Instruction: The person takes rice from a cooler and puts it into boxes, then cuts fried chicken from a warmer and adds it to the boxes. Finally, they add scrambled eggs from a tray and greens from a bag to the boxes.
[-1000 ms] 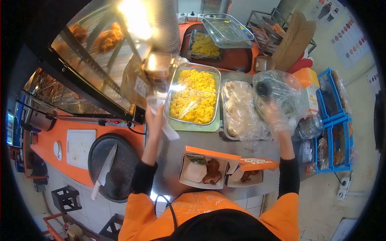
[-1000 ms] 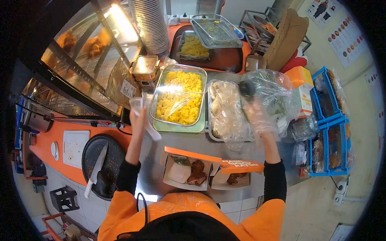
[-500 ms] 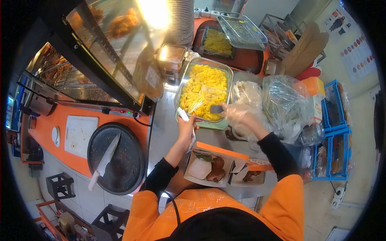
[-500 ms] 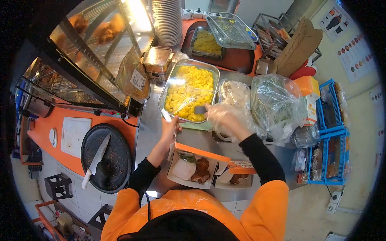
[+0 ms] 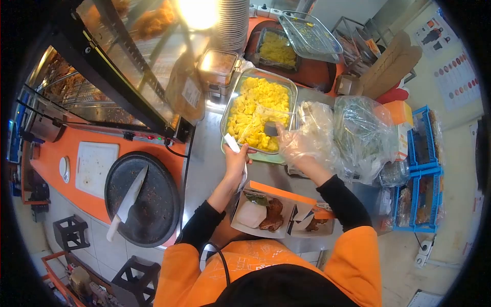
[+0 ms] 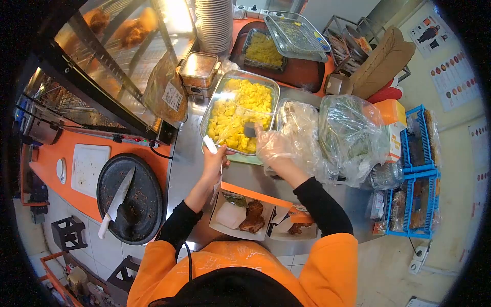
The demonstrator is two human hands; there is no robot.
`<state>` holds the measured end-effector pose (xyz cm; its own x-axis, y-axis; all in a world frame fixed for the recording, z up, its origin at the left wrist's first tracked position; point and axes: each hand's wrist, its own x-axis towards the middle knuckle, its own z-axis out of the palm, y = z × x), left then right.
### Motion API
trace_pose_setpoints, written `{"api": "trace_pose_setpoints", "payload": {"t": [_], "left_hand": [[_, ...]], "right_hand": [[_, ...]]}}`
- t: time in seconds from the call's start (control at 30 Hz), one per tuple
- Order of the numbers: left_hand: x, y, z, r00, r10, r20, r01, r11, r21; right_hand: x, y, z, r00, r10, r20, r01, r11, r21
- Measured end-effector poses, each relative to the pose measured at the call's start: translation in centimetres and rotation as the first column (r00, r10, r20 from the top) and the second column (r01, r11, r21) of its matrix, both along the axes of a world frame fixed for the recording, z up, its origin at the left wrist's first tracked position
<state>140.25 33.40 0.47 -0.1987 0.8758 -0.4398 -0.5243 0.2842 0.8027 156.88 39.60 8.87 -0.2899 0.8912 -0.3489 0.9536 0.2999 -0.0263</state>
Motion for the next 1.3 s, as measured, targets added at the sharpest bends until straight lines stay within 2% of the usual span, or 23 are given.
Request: {"api": "trace_pose_setpoints", "payload": {"t": [0.07, 0.17, 0.27, 0.3, 0.4, 0.43, 0.53, 0.63, 0.73, 0.83, 0.93, 0.97, 1.07, 1.1, 1.2, 1.23, 1.3], "left_hand": [[0.0, -0.2, 0.0, 1.0, 0.017, 0.021, -0.017, 1.0, -0.001], [0.0, 0.0, 0.5, 0.999, 0.036, 0.04, -0.035, 0.999, -0.009], [-0.1, -0.1, 0.4, 0.999, 0.029, 0.03, -0.029, 0.999, -0.016], [-0.1, 0.0, 0.4, 0.999, 0.025, 0.04, -0.024, 1.0, -0.015], [-0.1, -0.1, 0.4, 0.998, 0.031, 0.048, -0.03, 0.999, -0.023], [0.0, -0.1, 0.5, 0.998, 0.036, 0.045, -0.035, 0.999, -0.022], [0.2, -0.1, 0.9, 0.996, 0.069, 0.048, -0.068, 0.997, -0.027], [0.2, -0.1, 1.0, 0.996, 0.066, 0.054, -0.065, 0.998, -0.024], [0.0, 0.1, 0.6, 0.999, 0.028, 0.043, -0.026, 0.999, -0.035], [0.0, 0.0, 0.8, 0.999, 0.029, 0.027, -0.028, 0.999, -0.032], [-0.2, 0.0, 1.1, 1.0, -0.003, 0.009, 0.003, 0.998, -0.062], [-0.1, 0.0, 1.0, 1.0, 0.0, 0.014, 0.001, 0.999, -0.051], [-0.4, -0.1, 0.7, 1.0, -0.02, 0.023, 0.021, 0.999, -0.038], [-0.5, -0.1, 0.8, 0.999, -0.037, 0.026, 0.038, 0.998, -0.045], [-0.7, -0.2, 0.8, 0.997, -0.063, 0.042, 0.065, 0.996, -0.054], [-0.8, -0.3, 0.8, 0.997, -0.068, 0.047, 0.07, 0.996, -0.054], [-1.9, -0.8, 1.2, 0.989, -0.121, 0.085, 0.127, 0.99, -0.068]], "right_hand": [[-0.4, 1.1, -0.4, 0.999, -0.004, 0.032, 0.008, 0.994, -0.109], [2.3, 5.3, -1.9, 0.984, 0.115, -0.137, -0.154, 0.936, -0.316], [3.9, 6.2, -1.9, 0.969, 0.155, -0.193, -0.219, 0.9, -0.378], [2.2, 4.3, 2.0, 0.976, 0.161, -0.147, -0.204, 0.912, -0.357], [0.7, 1.5, 3.2, 0.967, 0.253, 0.019, -0.236, 0.925, -0.298], [0.3, 1.1, 3.8, 0.92, 0.378, 0.106, -0.333, 0.895, -0.297], [-1.6, 0.2, 4.1, 0.995, 0.036, 0.093, -0.011, 0.967, -0.254], [-2.2, 0.1, 3.9, 0.998, 0.036, 0.055, -0.028, 0.988, -0.152], [-2.0, 0.9, 2.4, 0.985, 0.157, 0.073, -0.151, 0.986, -0.074], [-1.7, 1.8, 3.0, 0.977, 0.192, 0.096, -0.179, 0.975, -0.13], [0.2, 3.5, 3.0, 0.981, 0.132, -0.141, -0.139, 0.989, -0.044], [0.6, 4.6, 2.2, 0.994, 0.087, -0.069, -0.084, 0.995, 0.051], [2.4, 5.3, 0.7, 0.957, 0.024, -0.289, 0.029, 0.983, 0.179], [1.7, 4.5, 2.4, 0.927, -0.068, -0.369, 0.123, 0.984, 0.129], [2.2, 5.1, 0.4, 0.89, -0.089, -0.446, 0.122, 0.992, 0.044], [2.3, 5.5, 0.3, 0.879, -0.158, -0.451, 0.149, 0.987, -0.055], [2.3, 5.7, 1.3, 0.905, -0.269, -0.328, 0.225, 0.96, -0.168]]}}
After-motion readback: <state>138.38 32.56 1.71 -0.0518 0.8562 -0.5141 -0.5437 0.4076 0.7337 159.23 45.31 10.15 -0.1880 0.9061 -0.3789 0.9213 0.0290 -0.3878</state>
